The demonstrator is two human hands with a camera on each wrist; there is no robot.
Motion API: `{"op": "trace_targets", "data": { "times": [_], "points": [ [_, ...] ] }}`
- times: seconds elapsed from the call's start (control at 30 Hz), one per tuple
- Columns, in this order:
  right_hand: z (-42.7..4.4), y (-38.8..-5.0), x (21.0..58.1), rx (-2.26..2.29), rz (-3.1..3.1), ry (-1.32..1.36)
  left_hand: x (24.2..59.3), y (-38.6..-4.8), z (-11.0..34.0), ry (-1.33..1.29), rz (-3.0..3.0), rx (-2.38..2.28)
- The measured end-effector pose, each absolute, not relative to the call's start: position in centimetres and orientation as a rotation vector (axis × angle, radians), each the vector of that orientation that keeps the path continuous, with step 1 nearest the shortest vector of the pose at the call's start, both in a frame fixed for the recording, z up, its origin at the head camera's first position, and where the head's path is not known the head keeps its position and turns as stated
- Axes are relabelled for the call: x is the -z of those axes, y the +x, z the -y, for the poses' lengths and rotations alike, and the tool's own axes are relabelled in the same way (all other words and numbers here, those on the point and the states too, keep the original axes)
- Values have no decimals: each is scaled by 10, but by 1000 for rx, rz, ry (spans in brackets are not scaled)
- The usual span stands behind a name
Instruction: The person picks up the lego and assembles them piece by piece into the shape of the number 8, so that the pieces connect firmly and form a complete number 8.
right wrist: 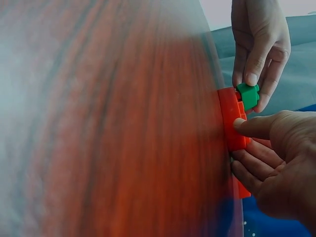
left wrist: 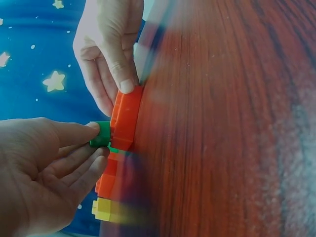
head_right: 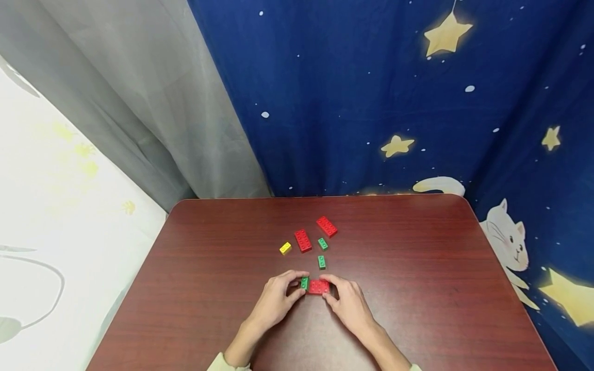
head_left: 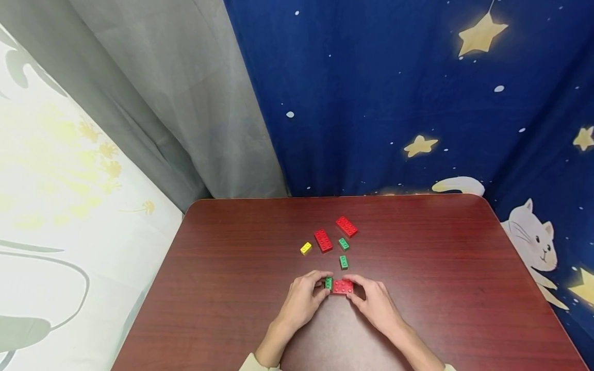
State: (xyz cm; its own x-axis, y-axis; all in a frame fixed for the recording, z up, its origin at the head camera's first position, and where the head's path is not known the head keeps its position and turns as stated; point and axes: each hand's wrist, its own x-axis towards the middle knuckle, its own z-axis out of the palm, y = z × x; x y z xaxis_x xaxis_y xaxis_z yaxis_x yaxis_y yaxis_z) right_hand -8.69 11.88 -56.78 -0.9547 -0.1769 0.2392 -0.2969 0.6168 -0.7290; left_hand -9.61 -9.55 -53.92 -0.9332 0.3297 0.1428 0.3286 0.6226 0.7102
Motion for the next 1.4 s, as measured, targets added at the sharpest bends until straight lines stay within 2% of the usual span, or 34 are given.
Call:
{"op": "trace_targets", "data": {
  "times": [1.03,1.4],
  "points": [
    [-123,-92,565,-1275,2703,460,534,-97,84,657,-2988,-976],
    [-122,-93,567,-1289,2722,440,538,-98,90,649,-2931,-1045]
  ]
}}
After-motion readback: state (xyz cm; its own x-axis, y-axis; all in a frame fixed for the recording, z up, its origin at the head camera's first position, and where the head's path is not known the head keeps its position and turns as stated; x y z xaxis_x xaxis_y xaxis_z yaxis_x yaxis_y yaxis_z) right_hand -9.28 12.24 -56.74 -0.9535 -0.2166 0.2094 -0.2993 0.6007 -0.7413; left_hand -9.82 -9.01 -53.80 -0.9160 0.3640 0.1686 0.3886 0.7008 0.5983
